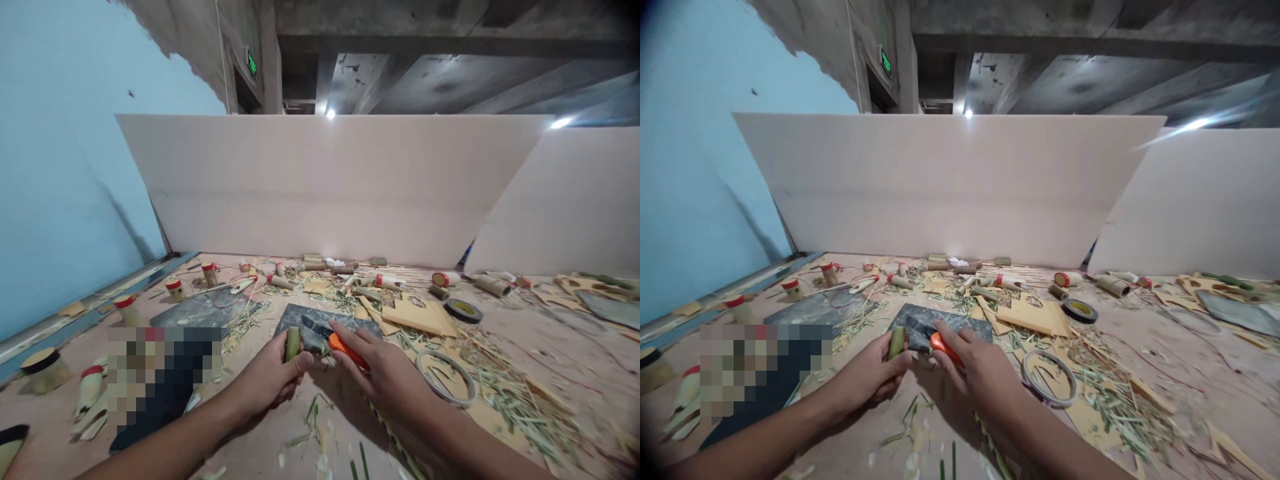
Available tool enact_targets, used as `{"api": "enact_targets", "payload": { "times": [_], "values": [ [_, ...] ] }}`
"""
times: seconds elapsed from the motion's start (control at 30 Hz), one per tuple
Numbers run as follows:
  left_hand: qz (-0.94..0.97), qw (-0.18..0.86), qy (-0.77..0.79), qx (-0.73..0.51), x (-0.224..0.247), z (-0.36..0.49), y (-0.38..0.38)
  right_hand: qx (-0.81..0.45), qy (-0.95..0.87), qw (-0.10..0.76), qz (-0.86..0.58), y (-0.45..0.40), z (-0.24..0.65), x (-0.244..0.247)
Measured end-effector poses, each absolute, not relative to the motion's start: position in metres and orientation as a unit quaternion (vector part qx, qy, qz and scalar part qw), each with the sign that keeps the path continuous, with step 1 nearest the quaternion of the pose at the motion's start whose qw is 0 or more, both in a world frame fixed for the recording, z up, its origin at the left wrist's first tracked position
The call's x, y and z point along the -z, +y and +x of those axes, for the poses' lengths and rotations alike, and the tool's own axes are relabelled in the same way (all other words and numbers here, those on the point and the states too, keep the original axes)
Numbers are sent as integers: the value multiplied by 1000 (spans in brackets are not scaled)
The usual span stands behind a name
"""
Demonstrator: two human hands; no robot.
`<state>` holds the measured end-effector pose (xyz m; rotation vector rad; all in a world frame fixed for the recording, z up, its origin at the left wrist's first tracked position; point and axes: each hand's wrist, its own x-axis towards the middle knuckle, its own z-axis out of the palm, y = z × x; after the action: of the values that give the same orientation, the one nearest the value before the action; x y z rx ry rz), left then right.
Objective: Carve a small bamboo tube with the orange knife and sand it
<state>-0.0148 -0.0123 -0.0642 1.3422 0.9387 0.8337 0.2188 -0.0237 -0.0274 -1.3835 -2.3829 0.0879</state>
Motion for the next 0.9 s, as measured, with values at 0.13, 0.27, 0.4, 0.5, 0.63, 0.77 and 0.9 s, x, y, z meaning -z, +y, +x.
{"api": "enact_targets", "payload": {
  "times": [0.13, 0.27, 0.4, 0.5, 0.63, 0.77, 0.9],
  "values": [
    [557, 632, 399, -362, 64, -16, -13, -28, -877, 175, -448, -25, 217, 31],
    [541, 639, 404, -369, 60, -15, -17, -50, -891, 168, -419, -26, 216, 32],
    [549, 639, 390, -371, 58, -14, -20, -75, -901, 161, -396, -28, 213, 31],
    [546, 636, 373, -399, 60, -11, -21, -49, -900, 157, -403, -29, 210, 33],
    [563, 599, 396, -410, 62, -9, -20, 18, -893, 125, -432, -33, 206, 35],
    [587, 534, 441, -418, 63, -9, -16, 26, -875, 98, -473, -39, 198, 36],
    [584, 519, 464, -418, 68, -10, -11, 38, -858, 54, -510, -44, 187, 40]
  ]
}}
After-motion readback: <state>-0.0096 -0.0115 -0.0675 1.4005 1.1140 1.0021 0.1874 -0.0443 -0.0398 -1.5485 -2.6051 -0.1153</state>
